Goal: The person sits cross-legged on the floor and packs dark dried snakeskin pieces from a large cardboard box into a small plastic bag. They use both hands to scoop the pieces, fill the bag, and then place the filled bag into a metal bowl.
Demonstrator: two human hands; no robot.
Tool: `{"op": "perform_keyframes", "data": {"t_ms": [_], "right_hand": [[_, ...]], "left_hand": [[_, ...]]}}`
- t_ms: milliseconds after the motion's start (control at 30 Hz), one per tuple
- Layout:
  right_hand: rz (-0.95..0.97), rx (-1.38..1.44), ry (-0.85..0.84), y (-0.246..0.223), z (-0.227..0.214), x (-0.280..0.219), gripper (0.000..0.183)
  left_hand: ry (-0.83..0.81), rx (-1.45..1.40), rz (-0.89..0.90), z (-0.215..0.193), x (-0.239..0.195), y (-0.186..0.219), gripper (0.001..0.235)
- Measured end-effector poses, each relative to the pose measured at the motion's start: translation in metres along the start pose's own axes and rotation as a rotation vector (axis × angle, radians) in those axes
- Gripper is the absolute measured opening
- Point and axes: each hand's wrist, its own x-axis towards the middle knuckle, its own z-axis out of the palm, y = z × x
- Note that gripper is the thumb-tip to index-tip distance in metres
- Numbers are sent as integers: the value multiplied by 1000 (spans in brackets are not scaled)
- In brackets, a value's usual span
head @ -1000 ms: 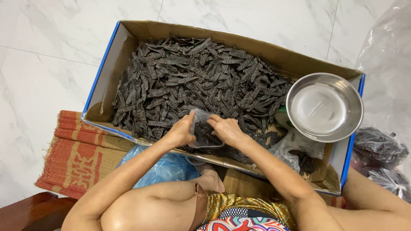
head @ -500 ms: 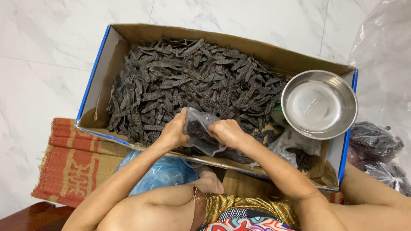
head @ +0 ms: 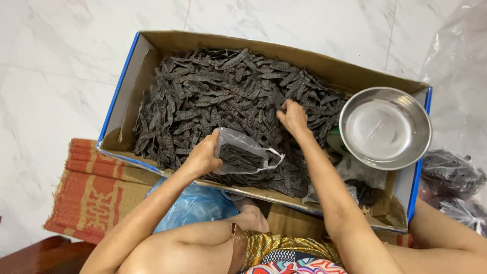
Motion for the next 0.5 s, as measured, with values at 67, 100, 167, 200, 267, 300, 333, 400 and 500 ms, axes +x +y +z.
{"op": "perform_keyframes", "data": {"t_ms": [67, 100, 167, 200, 267, 300, 333, 400, 500], "right_hand": [[-81, 4, 27, -8, -3, 7, 35], [-157, -8, 35, -12, -1, 13, 35], [-281, -99, 52, -23, 5, 35, 39], [-327, -177, 47, -32, 15, 45, 42], [-410, -332, 76, -46, 29, 57, 53], [-447, -409, 111, -54, 34, 61, 62], [-482, -486, 144, -62, 38, 63, 70], [-517, -616, 185, -79, 42, 66, 74], [-632, -702, 195, -83, 46, 69, 74]], "left_hand": [[-29, -26, -30, -1, 1, -3, 106], [-37, -23, -32, 1, 0, -3, 107], [-40, -7, -16, 1, 4, 1, 110], [-48, -11, -15, 2, 5, 2, 110], [-65, -18, -17, 5, 5, 2, 110], [-50, -11, 7, 7, 4, 1, 110], [-37, -3, 30, 10, 4, 0, 109], [-26, -11, 48, 12, 6, -4, 108], [-31, -42, 40, 15, 4, -10, 107]]}}
